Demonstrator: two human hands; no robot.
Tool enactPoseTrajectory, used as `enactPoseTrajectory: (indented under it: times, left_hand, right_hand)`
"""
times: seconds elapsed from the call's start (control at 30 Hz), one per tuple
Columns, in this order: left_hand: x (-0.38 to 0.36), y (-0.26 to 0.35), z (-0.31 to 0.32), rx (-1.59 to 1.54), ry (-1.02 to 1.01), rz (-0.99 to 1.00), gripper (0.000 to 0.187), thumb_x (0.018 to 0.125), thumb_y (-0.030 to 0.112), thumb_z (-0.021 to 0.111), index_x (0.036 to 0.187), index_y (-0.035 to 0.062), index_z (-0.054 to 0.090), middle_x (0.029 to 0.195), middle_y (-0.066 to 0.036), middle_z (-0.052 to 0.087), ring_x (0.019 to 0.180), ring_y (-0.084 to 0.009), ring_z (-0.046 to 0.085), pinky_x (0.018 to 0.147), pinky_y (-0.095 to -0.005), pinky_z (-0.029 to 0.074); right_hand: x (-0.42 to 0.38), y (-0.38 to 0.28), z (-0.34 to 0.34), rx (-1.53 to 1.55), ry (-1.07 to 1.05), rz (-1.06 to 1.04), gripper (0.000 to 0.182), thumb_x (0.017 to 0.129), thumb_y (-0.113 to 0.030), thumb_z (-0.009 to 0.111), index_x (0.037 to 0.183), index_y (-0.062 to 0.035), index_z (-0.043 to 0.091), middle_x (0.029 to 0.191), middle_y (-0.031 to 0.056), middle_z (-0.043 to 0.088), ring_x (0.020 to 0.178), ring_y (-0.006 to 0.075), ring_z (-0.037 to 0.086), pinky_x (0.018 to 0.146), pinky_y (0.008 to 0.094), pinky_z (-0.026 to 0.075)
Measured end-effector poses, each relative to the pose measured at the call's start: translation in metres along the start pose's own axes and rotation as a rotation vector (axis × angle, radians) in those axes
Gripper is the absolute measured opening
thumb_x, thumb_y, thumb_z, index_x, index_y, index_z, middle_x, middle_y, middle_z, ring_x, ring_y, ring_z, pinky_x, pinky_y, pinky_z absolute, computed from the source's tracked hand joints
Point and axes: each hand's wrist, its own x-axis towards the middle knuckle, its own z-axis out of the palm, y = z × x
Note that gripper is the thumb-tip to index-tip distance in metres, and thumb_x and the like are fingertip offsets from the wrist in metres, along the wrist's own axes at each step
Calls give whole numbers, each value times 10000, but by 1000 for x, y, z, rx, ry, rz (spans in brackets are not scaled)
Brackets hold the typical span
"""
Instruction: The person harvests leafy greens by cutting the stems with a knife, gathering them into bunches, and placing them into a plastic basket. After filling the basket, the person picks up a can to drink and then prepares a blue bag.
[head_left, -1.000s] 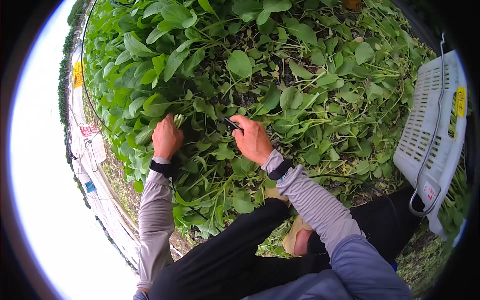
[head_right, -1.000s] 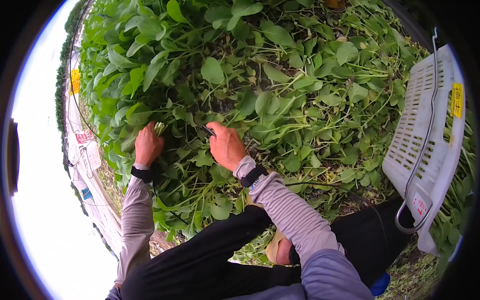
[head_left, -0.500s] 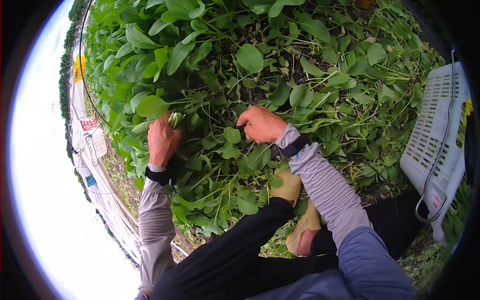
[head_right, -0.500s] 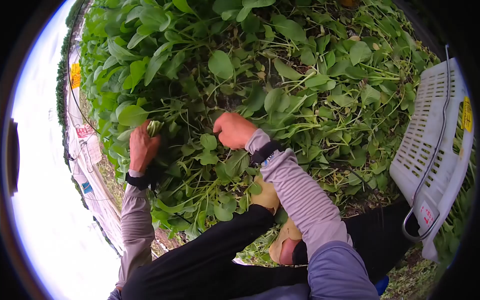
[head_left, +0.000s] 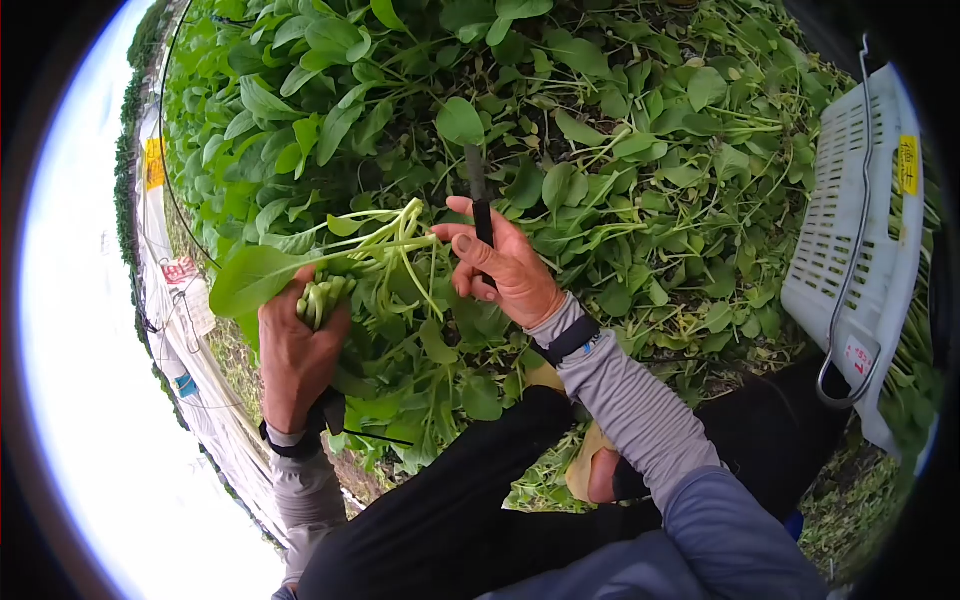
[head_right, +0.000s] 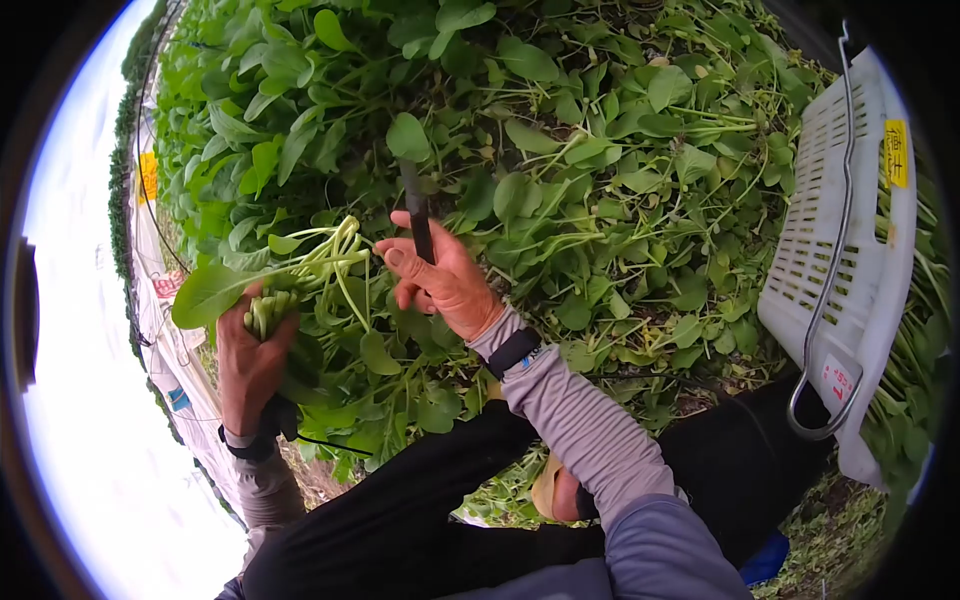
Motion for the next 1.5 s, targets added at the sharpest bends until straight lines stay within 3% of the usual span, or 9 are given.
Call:
enactPoseTrajectory:
  times: [0.1, 0.4, 0.7, 0.8, 0.97, 1.07, 1.13, 1.37, 1.5]
  left_hand:
    - [4, 0, -1, -24, -262, -306, 621, 837, 227, 840, 1397, 72, 621, 1311, -225, 585, 1221, -344, 597, 1059, -421, 470]
    - [5, -43, 35, -200, -370, -220, 561, 782, 203, 878, 1267, 4, 679, 1297, -208, 617, 1195, -342, 594, 1046, -415, 471]
    - [21, -21, 40, -227, -343, 109, 268, 792, 136, 754, 1003, -18, 694, 826, -149, 721, 766, -299, 702, 773, -408, 539]
    - [26, -10, 37, -215, -543, -161, 437, 791, 189, 790, 1177, 7, 697, 1132, -185, 702, 1098, -347, 638, 992, -423, 480]
    - [22, -31, 66, -77, -350, 170, 376, 807, 182, 753, 1111, -23, 671, 925, -222, 707, 890, -404, 681, 832, -437, 525]
    - [24, -44, 76, -111, -455, 87, 323, 805, 163, 710, 1068, -22, 671, 970, -253, 712, 936, -454, 666, 830, -487, 519]
    - [28, -33, 70, -129, -507, 54, 336, 794, 155, 701, 1075, -27, 672, 971, -257, 712, 935, -462, 665, 836, -487, 525]
    - [28, -40, 79, -175, -578, 13, 389, 760, 142, 690, 1102, -43, 673, 969, -267, 713, 955, -472, 674, 857, -472, 540]
    - [30, -44, 85, -183, -572, 17, 414, 759, 145, 692, 1127, -43, 672, 980, -264, 718, 964, -459, 682, 867, -466, 541]
  right_hand:
    - [2, -4, 1, -118, -73, 66, 674, 1013, -290, 725, 1536, -5, 409, 1214, 130, 668, 654, 81, 609, 499, 216, 395]
    - [3, 10, -21, -119, -69, 78, 529, 1011, -190, 722, 1473, -30, 519, 873, 19, 649, 585, 69, 586, 491, 220, 444]
    - [12, 6, -30, -341, -56, 126, 335, 990, -240, 751, 1238, -18, 714, 788, -10, 618, 655, 70, 588, 552, 240, 443]
    - [17, 13, -43, -884, 48, -147, 280, 917, -246, 809, 1089, -27, 774, 826, 54, 659, 677, 141, 633, 600, 320, 493]
    - [17, 10, -51, -1048, 81, -339, 287, 866, -217, 837, 1078, -33, 780, 855, 107, 688, 768, 201, 662, 705, 346, 518]
    - [16, -2, -47, -925, -70, -133, 300, 871, -220, 839, 1109, -45, 785, 920, 109, 693, 812, 216, 662, 722, 343, 517]
    - [17, -1, -49, -986, -161, -243, 306, 907, -240, 833, 1134, -42, 780, 914, 54, 648, 805, 130, 615, 701, 305, 508]
    - [18, 4, -57, -929, -202, -376, 308, 949, -270, 792, 1118, -14, 773, 843, 19, 625, 785, 125, 581, 684, 291, 478]
    - [10, -19, -52, -595, 396, -382, 249, 998, -248, 741, 1056, -8, 765, 779, -6, 625, 618, 99, 554, 551, 285, 445]
